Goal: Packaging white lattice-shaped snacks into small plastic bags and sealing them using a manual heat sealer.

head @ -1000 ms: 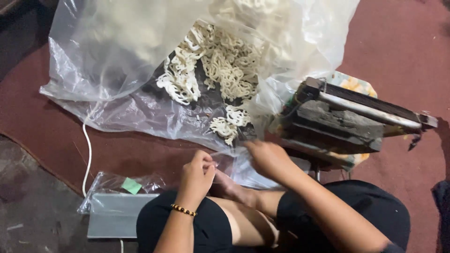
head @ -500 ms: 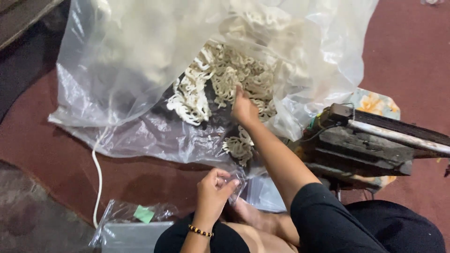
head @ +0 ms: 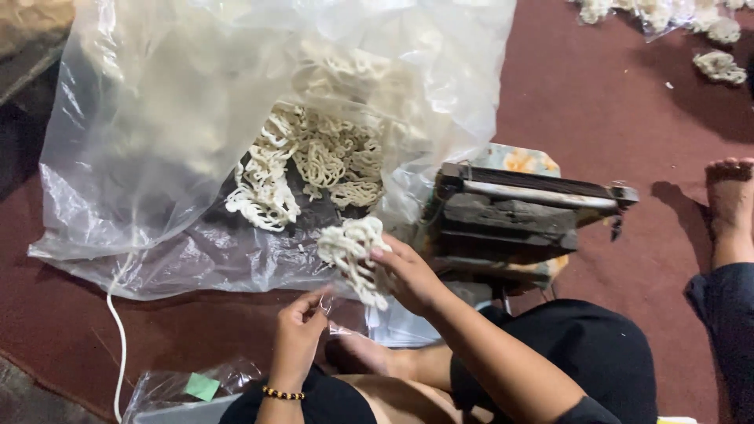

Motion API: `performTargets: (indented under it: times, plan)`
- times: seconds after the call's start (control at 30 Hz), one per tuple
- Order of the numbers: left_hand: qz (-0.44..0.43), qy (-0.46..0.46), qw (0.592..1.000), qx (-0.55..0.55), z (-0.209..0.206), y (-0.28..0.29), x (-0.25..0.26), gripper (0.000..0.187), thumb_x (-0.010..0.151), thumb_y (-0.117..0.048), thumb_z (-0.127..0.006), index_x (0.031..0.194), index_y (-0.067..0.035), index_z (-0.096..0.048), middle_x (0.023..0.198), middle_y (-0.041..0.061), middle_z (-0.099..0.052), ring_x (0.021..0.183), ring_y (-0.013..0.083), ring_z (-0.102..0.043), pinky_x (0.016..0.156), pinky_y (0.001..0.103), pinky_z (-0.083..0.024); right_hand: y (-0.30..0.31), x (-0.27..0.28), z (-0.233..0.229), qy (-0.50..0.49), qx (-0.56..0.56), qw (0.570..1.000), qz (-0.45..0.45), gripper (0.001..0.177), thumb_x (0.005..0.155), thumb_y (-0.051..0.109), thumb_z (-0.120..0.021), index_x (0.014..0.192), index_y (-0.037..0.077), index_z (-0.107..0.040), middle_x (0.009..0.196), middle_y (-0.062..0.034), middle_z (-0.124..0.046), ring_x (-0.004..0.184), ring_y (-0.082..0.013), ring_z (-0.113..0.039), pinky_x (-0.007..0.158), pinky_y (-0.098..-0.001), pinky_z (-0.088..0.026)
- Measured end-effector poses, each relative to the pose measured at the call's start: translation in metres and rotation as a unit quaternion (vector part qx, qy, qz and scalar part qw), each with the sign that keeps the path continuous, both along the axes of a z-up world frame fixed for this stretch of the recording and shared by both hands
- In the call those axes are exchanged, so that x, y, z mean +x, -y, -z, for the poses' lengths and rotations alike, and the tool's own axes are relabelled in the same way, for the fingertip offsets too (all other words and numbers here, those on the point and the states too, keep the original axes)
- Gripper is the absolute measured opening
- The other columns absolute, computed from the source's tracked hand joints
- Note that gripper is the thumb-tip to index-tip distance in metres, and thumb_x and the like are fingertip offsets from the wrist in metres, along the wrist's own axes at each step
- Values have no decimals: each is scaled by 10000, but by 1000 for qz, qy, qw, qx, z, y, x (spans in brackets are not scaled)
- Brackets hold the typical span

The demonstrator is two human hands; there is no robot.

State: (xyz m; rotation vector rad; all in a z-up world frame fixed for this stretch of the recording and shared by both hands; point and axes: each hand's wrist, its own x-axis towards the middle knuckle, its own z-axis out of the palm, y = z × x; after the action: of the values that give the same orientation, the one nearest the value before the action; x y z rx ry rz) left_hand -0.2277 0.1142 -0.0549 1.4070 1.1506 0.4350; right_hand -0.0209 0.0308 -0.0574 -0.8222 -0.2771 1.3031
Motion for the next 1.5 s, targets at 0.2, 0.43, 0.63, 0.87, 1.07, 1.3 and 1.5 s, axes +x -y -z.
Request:
performTargets:
  times: [0.2,0.43,0.63,0.87,1.07,1.3,1.5]
  plan:
    - [26,157,985,-61,-12,36,10,650,736,181,-423,1348,-28,-486,1552,101,-524,635,81,-595,501,182,-441,70,2,-31,138,-26,990,7,278,943,49,-602,1207,-19,-655,986,-59,-673,861,-97,-569,816,-238,-458]
    - [71,243,966,53,-12,76,22,220,875,101,-557,1034,47,-700,1342,136,-687,587,104,-597,554,223,-550,112,-7,-59,120,13,992,27,319,841,-35,-744,1114,-8,-582,947,-140,-703,775,-193,-685,653,-285,-560]
    - [128,157,917,344,-58,91,21,410,732,87,-590,1099,-89,-640,1351,98,-695,648,88,-618,540,217,-491,128,-15,-90,250,33,968,5,186,849,34,-762,985,20,-637,958,-76,-676,795,-141,-618,706,-253,-505]
    - [119,166,914,349,-29,99,19,301,764,34,-712,1032,-87,-647,944,33,-772,602,128,-655,531,266,-530,137,-31,-89,284,165,942,70,232,858,-8,-750,1047,49,-629,1208,-144,-635,993,-189,-610,870,-318,-538]
    - [133,172,931,292,-52,98,27,172,888,-10,-638,1048,-18,-698,1228,109,-726,1023,217,-736,885,308,-580,128,-29,-84,519,145,837,96,299,750,-41,-738,1028,48,-669,1221,-148,-667,1034,-236,-672,881,-335,-561]
    - [127,129,936,302,-72,100,26,391,785,34,-644,1167,-49,-648,1229,90,-722,1075,233,-722,921,331,-538,125,-25,-81,613,87,778,103,300,709,17,-754,995,61,-674,1293,-136,-637,1114,-283,-633,913,-380,-530]
    - [76,192,965,161,-75,106,22,566,672,210,-621,1187,-21,-653,1257,80,-705,1052,172,-708,870,264,-580,122,-17,-93,705,89,700,72,319,639,98,-775,939,81,-666,1308,-113,-643,1141,-321,-590,1026,-480,-434]
